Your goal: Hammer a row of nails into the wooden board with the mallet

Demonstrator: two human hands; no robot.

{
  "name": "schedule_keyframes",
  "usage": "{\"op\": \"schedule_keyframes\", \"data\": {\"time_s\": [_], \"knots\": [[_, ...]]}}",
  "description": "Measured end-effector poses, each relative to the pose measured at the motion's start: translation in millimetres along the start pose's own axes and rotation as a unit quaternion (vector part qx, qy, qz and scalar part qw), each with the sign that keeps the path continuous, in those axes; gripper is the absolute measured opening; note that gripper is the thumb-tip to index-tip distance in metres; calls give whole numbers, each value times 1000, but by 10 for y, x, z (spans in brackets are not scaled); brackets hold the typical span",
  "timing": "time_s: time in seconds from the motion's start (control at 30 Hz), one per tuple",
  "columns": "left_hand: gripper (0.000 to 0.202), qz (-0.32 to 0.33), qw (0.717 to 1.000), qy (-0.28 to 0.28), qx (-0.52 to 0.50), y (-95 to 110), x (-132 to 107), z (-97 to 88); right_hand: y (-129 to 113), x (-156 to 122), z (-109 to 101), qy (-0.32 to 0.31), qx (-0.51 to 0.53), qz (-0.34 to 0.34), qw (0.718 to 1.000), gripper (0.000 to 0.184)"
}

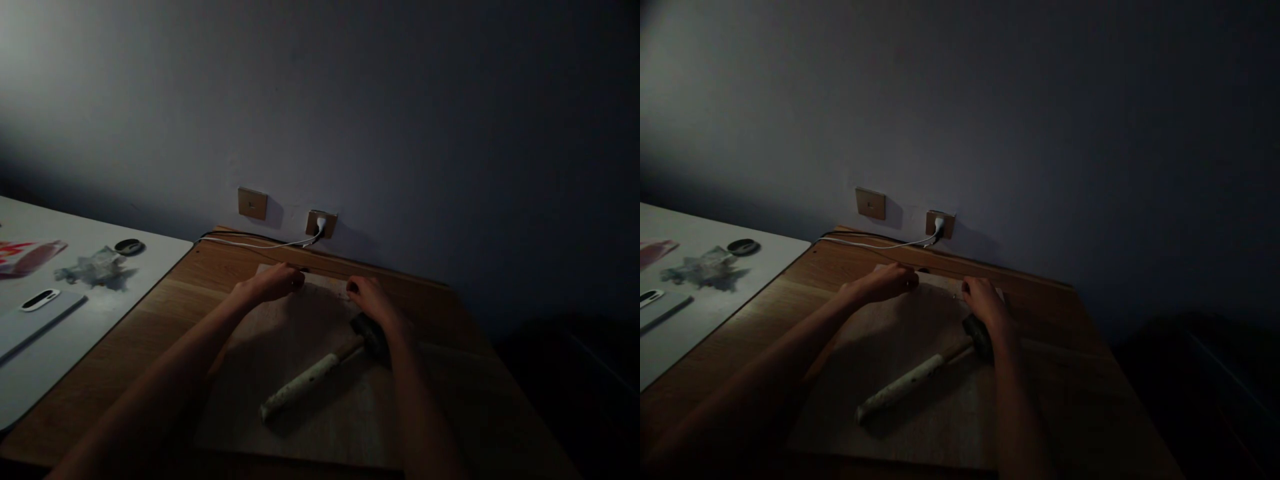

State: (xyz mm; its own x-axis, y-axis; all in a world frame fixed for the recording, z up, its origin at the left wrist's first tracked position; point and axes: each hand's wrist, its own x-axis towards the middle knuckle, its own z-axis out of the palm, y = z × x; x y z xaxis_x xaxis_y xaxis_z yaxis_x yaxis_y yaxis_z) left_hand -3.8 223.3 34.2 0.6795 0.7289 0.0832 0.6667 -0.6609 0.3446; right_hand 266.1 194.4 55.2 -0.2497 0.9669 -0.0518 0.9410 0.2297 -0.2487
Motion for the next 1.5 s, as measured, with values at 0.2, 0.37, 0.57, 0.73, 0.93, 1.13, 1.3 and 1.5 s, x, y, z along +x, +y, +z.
{"op": "schedule_keyframes", "data": {"time_s": [0.2,0.37,0.57,0.73,0.93,1.13,1.3,1.5], "knots": [[19,-56,998,2,42,62,-1,-27,-97,28,50,-3,15,-11,1000,18],[29,6,999,1,34,-30,12,36,-111,43,79,-6,23,-16,1000,16],[28,6,997,-2,72,-20,32,66,-135,85,138,7,13,-13,1000,16],[20,-42,996,56,49,55,48,45,-201,86,130,32,18,-41,998,24],[25,14,999,47,-12,54,66,102,-285,139,264,47,45,-51,997,25],[28,37,998,42,-17,77,102,201,-275,151,344,27,70,-57,996,31],[27,11,999,38,-4,184,104,176,-267,164,375,33,81,-49,995,23],[24,-72,995,36,66,305,107,219,-329,169,387,57,75,-59,994,28]]}}
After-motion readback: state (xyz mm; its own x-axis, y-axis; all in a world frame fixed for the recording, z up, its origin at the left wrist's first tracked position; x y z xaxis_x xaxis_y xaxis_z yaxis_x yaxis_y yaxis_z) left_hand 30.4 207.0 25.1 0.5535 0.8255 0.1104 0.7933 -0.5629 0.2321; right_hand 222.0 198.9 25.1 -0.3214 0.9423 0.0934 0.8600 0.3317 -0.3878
